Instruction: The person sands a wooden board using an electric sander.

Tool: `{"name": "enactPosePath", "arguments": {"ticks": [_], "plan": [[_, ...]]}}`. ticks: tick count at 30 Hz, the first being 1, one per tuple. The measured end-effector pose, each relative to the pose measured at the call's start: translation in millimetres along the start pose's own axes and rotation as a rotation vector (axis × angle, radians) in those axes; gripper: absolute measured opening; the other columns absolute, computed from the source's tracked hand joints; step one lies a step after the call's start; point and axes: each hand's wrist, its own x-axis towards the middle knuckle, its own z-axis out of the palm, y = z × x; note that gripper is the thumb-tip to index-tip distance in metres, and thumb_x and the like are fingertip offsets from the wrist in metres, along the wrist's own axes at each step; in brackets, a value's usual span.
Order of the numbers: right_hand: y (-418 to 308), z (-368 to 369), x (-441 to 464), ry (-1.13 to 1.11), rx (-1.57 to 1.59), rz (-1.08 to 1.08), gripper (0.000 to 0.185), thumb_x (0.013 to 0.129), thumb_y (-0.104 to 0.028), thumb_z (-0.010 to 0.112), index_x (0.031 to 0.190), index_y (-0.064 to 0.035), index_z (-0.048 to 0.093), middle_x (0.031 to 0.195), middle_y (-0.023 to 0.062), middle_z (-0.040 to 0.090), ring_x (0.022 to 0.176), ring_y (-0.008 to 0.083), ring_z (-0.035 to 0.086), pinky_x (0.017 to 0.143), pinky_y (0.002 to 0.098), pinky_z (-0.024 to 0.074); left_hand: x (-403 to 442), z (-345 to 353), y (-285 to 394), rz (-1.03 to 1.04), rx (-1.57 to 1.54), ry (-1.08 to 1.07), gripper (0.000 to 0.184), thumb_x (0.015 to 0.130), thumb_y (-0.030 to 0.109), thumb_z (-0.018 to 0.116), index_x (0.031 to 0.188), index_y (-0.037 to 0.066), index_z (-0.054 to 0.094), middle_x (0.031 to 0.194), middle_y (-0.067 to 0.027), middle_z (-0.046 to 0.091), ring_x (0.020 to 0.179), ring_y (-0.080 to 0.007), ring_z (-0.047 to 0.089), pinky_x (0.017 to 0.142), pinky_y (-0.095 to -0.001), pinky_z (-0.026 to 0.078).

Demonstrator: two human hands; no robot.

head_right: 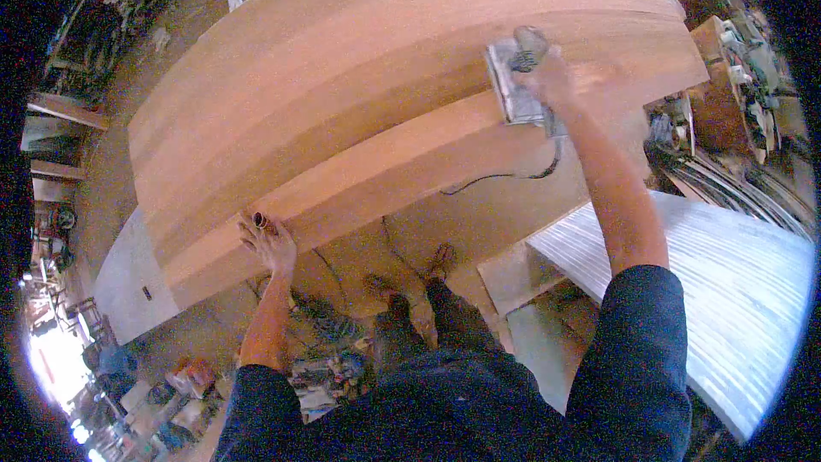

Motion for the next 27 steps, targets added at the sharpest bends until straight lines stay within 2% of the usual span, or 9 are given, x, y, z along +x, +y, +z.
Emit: {"name": "enactPosePath", "arguments": {"ticks": [8,12,15,18,19,21,22,25,27], "plan": [[-140.7,8.7,-61.0,0.015,-0.032,-0.141,0.09,0.073,-0.06,0.074,0.12,0.0141,0.055,0.109,0.0304,0.065,0.105,0.0447,0.065,0.089,0.0489,0.0534,0.6,-5.4,12.2,0.005,-0.046,-0.033,0.066,0.099,0.034,0.046,0.154,0.0,0.031,0.166,-0.0152,0.015,0.152,-0.0404,0.01,0.122,-0.0546,0.008],[-220.9,11.1,-99.1,-0.175,0.105,-0.082,0.093,0.071,-0.052,0.079,0.129,0.0128,0.045,0.111,0.0307,0.064,0.107,0.0445,0.064,0.091,0.0483,0.0531,4.1,-10.4,7.9,0.08,-0.204,-0.046,0.066,0.099,0.033,0.048,0.153,-0.001,0.031,0.166,-0.0149,0.014,0.153,-0.0383,0.008,0.123,-0.0528,0.008],[-279.7,-2.1,-134.1,-0.15,0.217,-0.115,0.088,0.069,-0.044,0.083,0.124,0.0104,0.042,0.103,0.0313,0.066,0.102,0.0459,0.065,0.088,0.0487,0.0542,5.6,-12.3,4.6,0.322,-0.273,-0.11,0.065,0.098,0.029,0.05,0.153,-0.001,0.031,0.165,-0.0155,0.02,0.153,-0.0362,0.013,0.123,-0.0514,0.008],[-345.7,5.4,-158.6,-0.24,0.29,-0.141,0.083,0.068,-0.042,0.084,0.119,0.0101,0.044,0.101,0.0322,0.066,0.1,0.0453,0.066,0.084,0.0484,0.0558,25.2,30.4,-18.0,0.499,-0.747,-0.095,0.061,0.102,0.025,0.048,0.153,-0.002,0.03,0.163,-0.0165,0.025,0.151,-0.0332,0.02,0.123,-0.0487,0.013],[-367.4,4.6,-166.4,-0.26,0.297,-0.17,0.083,0.067,-0.041,0.084,0.118,0.0101,0.043,0.099,0.0316,0.066,0.099,0.0449,0.067,0.083,0.0486,0.0562,41.6,85.7,-32.5,0.423,-0.947,-0.031,0.058,0.103,0.026,0.049,0.154,0.003,0.033,0.161,-0.0137,0.03,0.15,-0.0296,0.024,0.122,-0.0474,0.017],[-411.7,9.8,-183.6,-0.322,0.305,-0.198,0.082,0.068,-0.039,0.084,0.119,0.01,0.041,0.095,0.0304,0.067,0.095,0.0444,0.068,0.08,0.0483,0.0569,72.5,76.0,-30.9,0.211,-1.273,-0.031,0.054,0.106,0.028,0.046,0.153,0.002,0.035,0.157,-0.0152,0.037,0.147,-0.0272,0.031,0.12,-0.0437,0.023],[-431.9,14.7,-192.1,-0.365,0.308,-0.199,0.082,0.068,-0.037,0.083,0.119,0.01,0.04,0.093,0.0297,0.067,0.093,0.0442,0.069,0.079,0.048,0.0572,94.1,16.6,-25.9,0.077,-1.394,-0.096,0.055,0.108,0.03,0.042,0.151,-0.003,0.035,0.155,-0.0195,0.038,0.145,-0.0285,0.033,0.118,-0.0413,0.025],[-498.8,10.2,-220.6,-0.465,0.335,-0.249,0.077,0.071,-0.031,0.081,0.12,0.0103,0.039,0.091,0.0289,0.068,0.09,0.0434,0.07,0.078,0.0473,0.0576,159.5,-41.9,-51.3,0.221,-1.367,-0.16,0.056,0.107,0.034,0.047,0.148,-0.004,0.041,0.141,-0.0181,0.051,0.13,-0.0256,0.046,0.112,-0.0384,0.032],[-542.2,19.4,-242.1,-0.451,0.439,-0.266,0.075,0.072,-0.027,0.08,0.121,0.0114,0.038,0.091,0.029,0.068,0.091,0.0428,0.07,0.077,0.0472,0.0577,190.3,-56.8,-67.1,0.047,-1.619,-0.299,0.053,0.103,0.041,0.054,0.133,-0.003,0.058,0.115,-0.0122,0.064,0.105,-0.0198,0.058,0.095,-0.0356,0.044]]}}
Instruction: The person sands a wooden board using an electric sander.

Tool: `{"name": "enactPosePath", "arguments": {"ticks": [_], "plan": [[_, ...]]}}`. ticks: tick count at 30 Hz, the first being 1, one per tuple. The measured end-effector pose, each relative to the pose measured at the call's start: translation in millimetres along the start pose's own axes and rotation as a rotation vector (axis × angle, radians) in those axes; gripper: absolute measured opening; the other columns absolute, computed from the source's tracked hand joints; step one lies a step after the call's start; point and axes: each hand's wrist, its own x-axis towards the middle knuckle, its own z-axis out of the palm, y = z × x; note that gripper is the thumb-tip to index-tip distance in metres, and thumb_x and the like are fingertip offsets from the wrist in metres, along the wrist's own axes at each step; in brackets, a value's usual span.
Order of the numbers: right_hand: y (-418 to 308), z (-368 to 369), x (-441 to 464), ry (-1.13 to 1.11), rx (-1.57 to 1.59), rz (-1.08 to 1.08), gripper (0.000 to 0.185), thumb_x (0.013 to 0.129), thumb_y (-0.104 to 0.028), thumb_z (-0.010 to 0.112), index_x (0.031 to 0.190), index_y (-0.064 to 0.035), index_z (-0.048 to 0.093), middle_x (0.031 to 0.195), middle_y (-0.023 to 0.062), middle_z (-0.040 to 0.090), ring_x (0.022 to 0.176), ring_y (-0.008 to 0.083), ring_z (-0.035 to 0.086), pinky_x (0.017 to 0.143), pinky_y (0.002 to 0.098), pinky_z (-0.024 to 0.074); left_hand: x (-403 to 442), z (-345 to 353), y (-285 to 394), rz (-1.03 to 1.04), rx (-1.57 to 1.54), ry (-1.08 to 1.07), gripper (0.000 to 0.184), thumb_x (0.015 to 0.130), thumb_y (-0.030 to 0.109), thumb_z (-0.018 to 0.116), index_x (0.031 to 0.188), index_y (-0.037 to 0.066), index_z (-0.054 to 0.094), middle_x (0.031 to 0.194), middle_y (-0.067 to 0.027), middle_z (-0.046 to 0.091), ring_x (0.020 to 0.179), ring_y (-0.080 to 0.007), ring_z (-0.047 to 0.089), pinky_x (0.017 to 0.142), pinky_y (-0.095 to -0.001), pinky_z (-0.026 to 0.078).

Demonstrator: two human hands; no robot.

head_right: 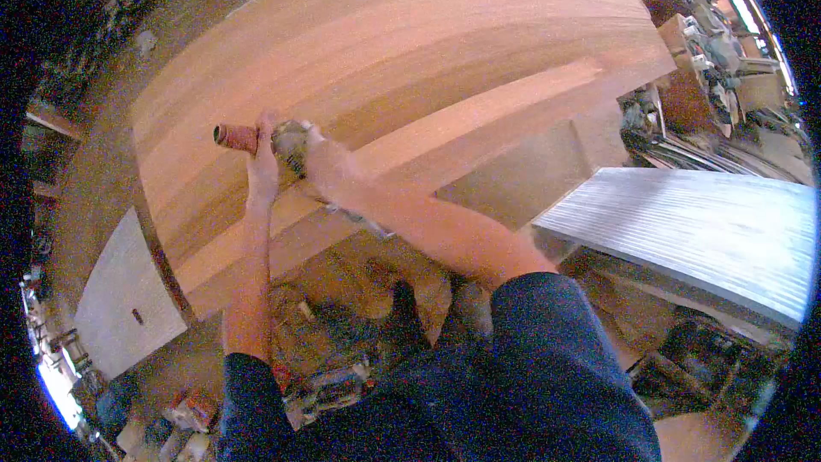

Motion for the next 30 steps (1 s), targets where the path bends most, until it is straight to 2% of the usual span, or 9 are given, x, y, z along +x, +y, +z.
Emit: {"name": "enactPosePath", "arguments": {"ticks": [1,3,6,13,17,19,21,23,30], "plan": [[-19.7,12.8,-0.5,0.021,0.092,-0.039,0.073,0.074,-0.023,0.078,0.122,0.0125,0.038,0.092,0.0292,0.068,0.091,0.0421,0.07,0.076,0.0472,0.0578,2.0,-17.4,8.3,0.006,0.007,0.008,0.053,0.103,0.041,0.054,0.133,-0.003,0.058,0.115,-0.0122,0.064,0.105,-0.0198,0.058,0.095,-0.0356,0.044],[-55.6,33.0,-2.3,-0.015,0.112,-0.093,0.071,0.075,-0.02,0.077,0.123,0.0136,0.037,0.091,0.0291,0.068,0.09,0.0416,0.07,0.075,0.0479,0.0576,-2.5,-52.1,22.3,-0.291,0.217,0.092,0.047,0.098,0.045,0.061,0.107,0.001,0.072,0.091,-0.0069,0.069,0.087,-0.0149,0.062,0.081,-0.0333,0.049],[-110.3,74.0,0.5,-0.124,0.191,-0.169,0.07,0.076,-0.016,0.075,0.125,0.0155,0.035,0.091,0.0289,0.068,0.088,0.0405,0.07,0.072,0.0483,0.0575,-19.5,-114.5,39.2,-0.314,0.442,0.327,0.043,0.094,0.044,0.064,0.085,0.003,0.074,0.075,-0.0048,0.068,0.076,-0.0136,0.063,0.073,-0.0338,0.049],[-231.7,212.1,0.7,-0.208,0.056,-0.492,0.08,0.075,-0.013,0.075,0.131,0.0204,0.029,0.094,0.0293,0.068,0.082,0.0381,0.071,0.065,0.0444,0.0579,-59.5,-296.9,15.1,-0.133,0.624,0.544,0.044,0.094,0.041,0.067,0.081,0.0,0.073,0.077,-0.0071,0.069,0.076,-0.0154,0.063,0.074,-0.0327,0.05],[-245.6,216.0,-47.0,-0.191,-0.072,-0.565,0.091,0.074,-0.015,0.076,0.139,0.0194,0.022,0.116,0.0358,0.059,0.085,0.0399,0.071,0.068,0.0445,0.0585,-95.3,-347.1,-13.9,-0.246,0.281,0.683,0.037,0.094,0.037,0.068,0.084,0.001,0.072,0.08,-0.0054,0.069,0.077,-0.0167,0.064,0.074,-0.0324,0.05],[-222.8,223.4,-65.0,-0.353,0.369,-0.323,0.1,0.073,-0.018,0.077,0.148,0.0104,0.016,0.141,0.0408,0.037,0.091,0.047,0.068,0.076,0.0483,0.058,-112.0,-343.6,-18.7,-0.227,0.195,0.694,0.035,0.095,0.035,0.069,0.085,0.001,0.072,0.082,-0.005,0.069,0.078,-0.0167,0.063,0.074,-0.0322,0.05],[-188.2,220.4,-77.5,-0.321,0.472,-0.316,0.102,0.073,-0.02,0.077,0.15,0.0051,0.015,0.147,0.0406,0.028,0.096,0.0502,0.065,0.081,0.0507,0.0562,-127.7,-317.1,-21.0,-0.319,0.347,0.569,0.034,0.095,0.033,0.069,0.085,0.001,0.07,0.081,-0.0044,0.068,0.078,-0.0149,0.062,0.074,-0.0319,0.05],[-152.4,208.5,-83.3,-0.28,0.578,-0.308,0.105,0.073,-0.022,0.078,0.153,-0.0002,0.014,0.152,0.0403,0.02,0.101,0.0534,0.062,0.086,0.0532,0.0544,-121.9,-238.7,8.3,-0.157,0.355,0.5,0.035,0.095,0.033,0.069,0.083,0.0,0.07,0.081,-0.0045,0.068,0.076,-0.0134,0.061,0.072,-0.0321,0.05],[-29.8,132.0,-57.0,-0.136,0.573,-0.245,0.109,0.075,-0.025,0.077,0.156,-0.0023,0.007,0.154,0.0398,0.016,0.121,0.0545,0.051,0.1,0.0537,0.047,-74.8,-98.5,-16.9,-0.203,0.308,0.44,0.033,0.094,0.031,0.07,0.078,0.002,0.071,0.074,-0.0011,0.066,0.069,-0.0111,0.058,0.064,-0.0313,0.047]]}}
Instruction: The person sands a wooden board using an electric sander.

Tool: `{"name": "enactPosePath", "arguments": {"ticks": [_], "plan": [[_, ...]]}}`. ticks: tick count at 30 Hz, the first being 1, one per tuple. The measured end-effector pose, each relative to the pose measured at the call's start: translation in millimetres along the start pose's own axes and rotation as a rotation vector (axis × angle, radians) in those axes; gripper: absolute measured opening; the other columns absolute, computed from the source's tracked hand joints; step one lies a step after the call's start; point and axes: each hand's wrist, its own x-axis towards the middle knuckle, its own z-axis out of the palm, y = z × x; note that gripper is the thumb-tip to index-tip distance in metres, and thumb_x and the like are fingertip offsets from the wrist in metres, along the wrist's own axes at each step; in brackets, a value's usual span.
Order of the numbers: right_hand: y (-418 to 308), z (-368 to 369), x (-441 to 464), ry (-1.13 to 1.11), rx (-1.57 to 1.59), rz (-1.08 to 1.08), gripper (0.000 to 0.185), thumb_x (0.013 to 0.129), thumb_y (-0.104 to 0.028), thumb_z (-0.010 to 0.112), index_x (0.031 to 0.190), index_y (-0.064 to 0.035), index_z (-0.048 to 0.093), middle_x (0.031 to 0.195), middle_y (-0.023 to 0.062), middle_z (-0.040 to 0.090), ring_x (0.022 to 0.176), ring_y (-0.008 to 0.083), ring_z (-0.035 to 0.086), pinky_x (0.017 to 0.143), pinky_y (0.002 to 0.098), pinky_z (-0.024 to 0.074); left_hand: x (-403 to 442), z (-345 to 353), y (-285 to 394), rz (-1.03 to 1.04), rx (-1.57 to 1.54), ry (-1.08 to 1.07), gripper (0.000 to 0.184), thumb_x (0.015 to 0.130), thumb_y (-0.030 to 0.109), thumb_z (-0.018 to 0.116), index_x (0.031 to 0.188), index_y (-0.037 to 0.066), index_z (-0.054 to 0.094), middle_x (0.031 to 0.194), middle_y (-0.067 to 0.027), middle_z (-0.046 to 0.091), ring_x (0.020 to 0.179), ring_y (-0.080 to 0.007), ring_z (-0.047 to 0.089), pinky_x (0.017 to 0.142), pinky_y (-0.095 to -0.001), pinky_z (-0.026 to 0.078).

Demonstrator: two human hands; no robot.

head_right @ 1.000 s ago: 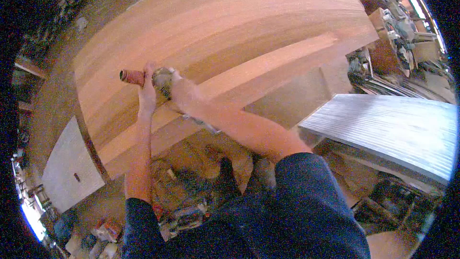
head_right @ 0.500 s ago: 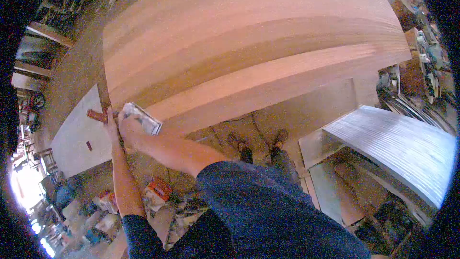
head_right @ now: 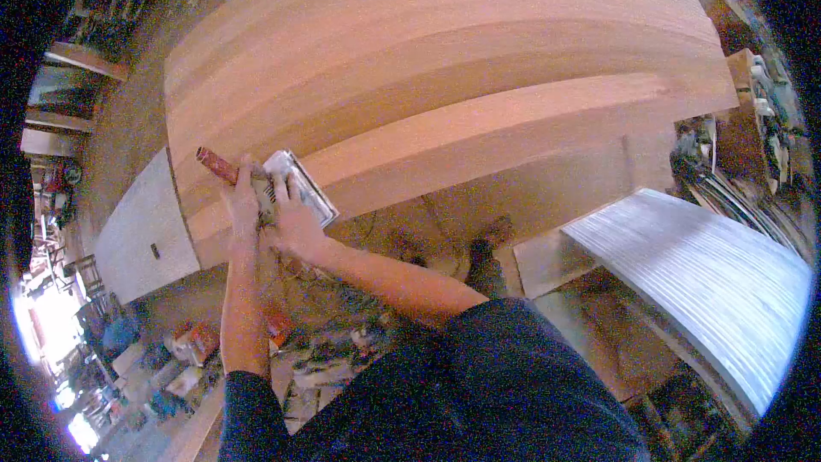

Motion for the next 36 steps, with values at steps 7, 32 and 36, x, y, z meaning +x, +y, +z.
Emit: {"name": "enactPosePath", "arguments": {"ticks": [7,32,36], "plan": [[53.9,-150.3,-14.3,0.123,0.002,0.052,0.106,0.077,-0.023,0.076,0.154,0.0029,0.008,0.151,0.0395,0.024,0.13,0.0538,0.043,0.109,0.0502,0.0409,-57.7,165.6,71.1,0.03,-0.001,-0.106,0.03,0.093,0.027,0.07,0.078,0.002,0.071,0.073,0.0006,0.065,0.066,-0.0079,0.058,0.061,-0.0285,0.047],[234.0,-628.9,-160.1,0.671,0.045,0.18,0.079,0.082,-0.013,0.074,0.146,-0.0024,0.028,0.118,0.0193,0.062,0.106,0.0357,0.064,0.093,0.0443,0.0515,-289.7,684.9,212.6,0.208,0.151,-0.652,0.051,0.088,0.045,0.068,0.073,-0.003,0.07,0.064,-0.0191,0.067,0.063,-0.0288,0.069,0.059,-0.0447,0.051],[285.5,-709.9,-170.1,0.679,0.124,0.235,0.069,0.082,-0.004,0.072,0.139,-0.0015,0.034,0.117,0.0161,0.063,0.107,0.0267,0.063,0.094,0.0397,0.0507,-324.3,775.2,233.2,0.22,0.256,-0.731,0.048,0.088,0.043,0.065,0.077,-0.003,0.072,0.072,-0.0264,0.068,0.071,-0.04,0.071,0.066,-0.0475,0.056]]}}
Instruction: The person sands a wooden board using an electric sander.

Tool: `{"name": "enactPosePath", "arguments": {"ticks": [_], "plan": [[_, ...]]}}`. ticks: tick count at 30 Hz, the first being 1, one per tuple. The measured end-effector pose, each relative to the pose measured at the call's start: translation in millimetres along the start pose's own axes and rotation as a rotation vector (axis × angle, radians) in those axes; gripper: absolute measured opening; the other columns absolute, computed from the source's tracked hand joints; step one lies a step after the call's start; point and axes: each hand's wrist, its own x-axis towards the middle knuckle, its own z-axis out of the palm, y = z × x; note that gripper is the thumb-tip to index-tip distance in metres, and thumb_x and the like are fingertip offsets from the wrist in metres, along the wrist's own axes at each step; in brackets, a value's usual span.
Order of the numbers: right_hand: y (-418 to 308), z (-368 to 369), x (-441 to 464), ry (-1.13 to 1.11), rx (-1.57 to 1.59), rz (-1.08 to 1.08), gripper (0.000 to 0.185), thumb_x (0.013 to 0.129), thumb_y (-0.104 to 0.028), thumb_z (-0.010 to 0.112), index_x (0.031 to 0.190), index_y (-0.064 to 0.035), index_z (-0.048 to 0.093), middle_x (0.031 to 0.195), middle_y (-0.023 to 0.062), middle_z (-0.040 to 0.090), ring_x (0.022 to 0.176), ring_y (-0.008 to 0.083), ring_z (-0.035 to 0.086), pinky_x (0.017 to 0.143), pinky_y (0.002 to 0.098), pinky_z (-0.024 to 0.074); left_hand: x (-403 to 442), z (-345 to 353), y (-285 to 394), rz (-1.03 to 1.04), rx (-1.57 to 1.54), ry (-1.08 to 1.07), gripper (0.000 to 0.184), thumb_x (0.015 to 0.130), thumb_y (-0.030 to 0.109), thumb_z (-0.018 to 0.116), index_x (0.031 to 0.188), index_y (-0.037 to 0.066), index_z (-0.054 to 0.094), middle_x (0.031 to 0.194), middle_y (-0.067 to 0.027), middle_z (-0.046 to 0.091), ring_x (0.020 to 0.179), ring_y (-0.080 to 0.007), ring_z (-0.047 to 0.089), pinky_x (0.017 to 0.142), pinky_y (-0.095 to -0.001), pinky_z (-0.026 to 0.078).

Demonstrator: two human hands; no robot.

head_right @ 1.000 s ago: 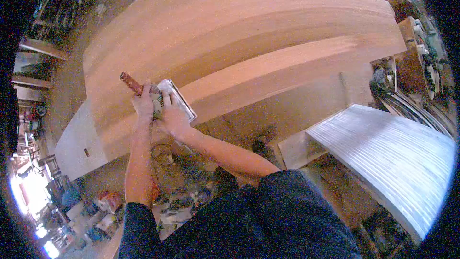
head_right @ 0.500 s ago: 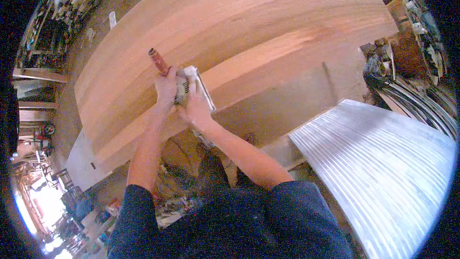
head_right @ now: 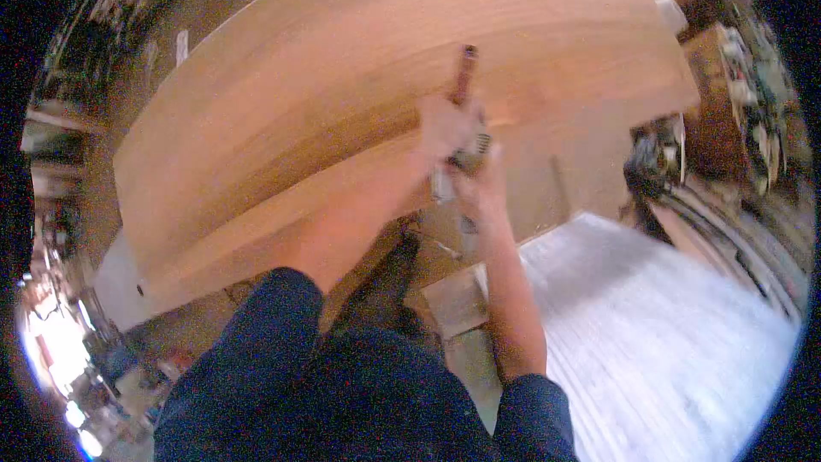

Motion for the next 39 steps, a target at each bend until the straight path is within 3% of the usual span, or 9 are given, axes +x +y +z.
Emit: {"name": "enactPosePath", "arguments": {"ticks": [3,6,11,17,23,28,30,34,39], "plan": [[-8.3,-49.6,31.3,0.2,-0.27,-0.358,0.058,0.083,-0.022,0.074,0.133,-0.0046,0.049,0.111,0.0193,0.067,0.104,0.0359,0.066,0.092,0.0434,0.0512,1.9,22.7,73.0,-0.109,0.02,-0.068,0.039,0.086,0.037,0.065,0.079,-0.001,0.074,0.078,-0.0268,0.07,0.079,-0.0393,0.072,0.07,-0.048,0.057],[17.8,-125.9,84.0,0.221,-0.959,0.013,0.047,0.084,-0.03,0.072,0.12,-0.0024,0.061,0.1,0.0186,0.07,0.094,0.0349,0.067,0.089,0.0409,0.0525,45.4,111.1,90.0,-0.048,-0.148,-0.077,0.027,0.081,0.027,0.063,0.081,0.002,0.075,0.079,-0.0239,0.071,0.079,-0.039,0.072,0.073,-0.0507,0.057],[48.3,-235.5,165.8,0.192,-0.67,-0.087,0.047,0.089,-0.027,0.068,0.124,0.002,0.057,0.115,0.0166,0.068,0.102,0.0265,0.066,0.089,0.0389,0.0504,113.8,254.4,131.9,0.074,-0.385,0.012,0.029,0.082,0.025,0.064,0.101,0.006,0.074,0.094,-0.0238,0.072,0.093,-0.0385,0.071,0.083,-0.0496,0.056],[34.0,-256.4,133.4,-0.006,-0.407,0.048,0.048,0.088,-0.019,0.073,0.126,0.0025,0.052,0.112,0.0118,0.067,0.098,0.0215,0.063,0.086,0.0341,0.0505,76.9,233.1,144.1,0.001,-0.34,-0.076,0.023,0.083,0.023,0.066,0.097,0.007,0.074,0.098,-0.0206,0.071,0.094,-0.0378,0.07,0.085,-0.047,0.056],[-36.2,-188.8,75.4,-0.249,-0.167,0.068,0.045,0.085,-0.01,0.07,0.126,-0.0041,0.052,0.11,0.0076,0.063,0.099,0.0154,0.059,0.086,0.0328,0.0493,30.5,88.8,137.7,-0.138,-0.305,-0.205,0.02,0.08,0.02,0.066,0.091,0.005,0.074,0.088,-0.0218,0.072,0.086,-0.0364,0.072,0.076,-0.0487,0.058],[-118.4,-75.9,41.6,-0.352,-0.555,-0.041,0.055,0.084,-0.016,0.07,0.133,-0.0008,0.05,0.119,0.019,0.064,0.112,0.0355,0.06,0.098,0.0452,0.0459,6.1,-36.2,92.5,-0.133,-0.056,-0.056,0.028,0.083,0.029,0.065,0.09,0.004,0.074,0.075,-0.0258,0.068,0.075,-0.0377,0.071,0.069,-0.0484,0.056],[-140.5,-43.3,33.7,-0.502,-0.515,-0.052,0.055,0.084,-0.019,0.068,0.134,-0.0019,0.051,0.125,0.0225,0.061,0.119,0.0402,0.057,0.101,0.0466,0.0439,-3.0,-69.9,70.1,-0.257,-0.202,-0.021,0.027,0.092,0.029,0.064,0.102,0.004,0.069,0.066,-0.0103,0.062,0.059,-0.0211,0.062,0.055,-0.0401,0.05],[-118.2,25.6,6.4,-0.512,-0.327,-0.152,0.064,0.084,-0.018,0.067,0.137,0.0044,0.041,0.117,0.0261,0.06,0.106,0.0432,0.061,0.09,0.0494,0.0498,-45.0,-140.7,62.4,-0.535,-0.096,0.28,0.052,0.094,0.047,0.065,0.126,0.006,0.06,0.101,-0.01,0.069,0.093,-0.0183,0.066,0.078,-0.0361,0.053],[-140.3,88.6,-19.9,-0.712,-0.348,-0.19,0.086,0.083,-0.015,0.067,0.151,0.0077,0.019,0.138,0.0348,0.04,0.104,0.0483,0.061,0.085,0.0545,0.0532,-89.1,-208.9,-45.2,-0.422,-0.3,0.607,0.043,0.097,0.033,0.065,0.126,0.002,0.058,0.107,-0.0084,0.065,0.093,-0.0177,0.063,0.082,-0.0355,0.053]]}}
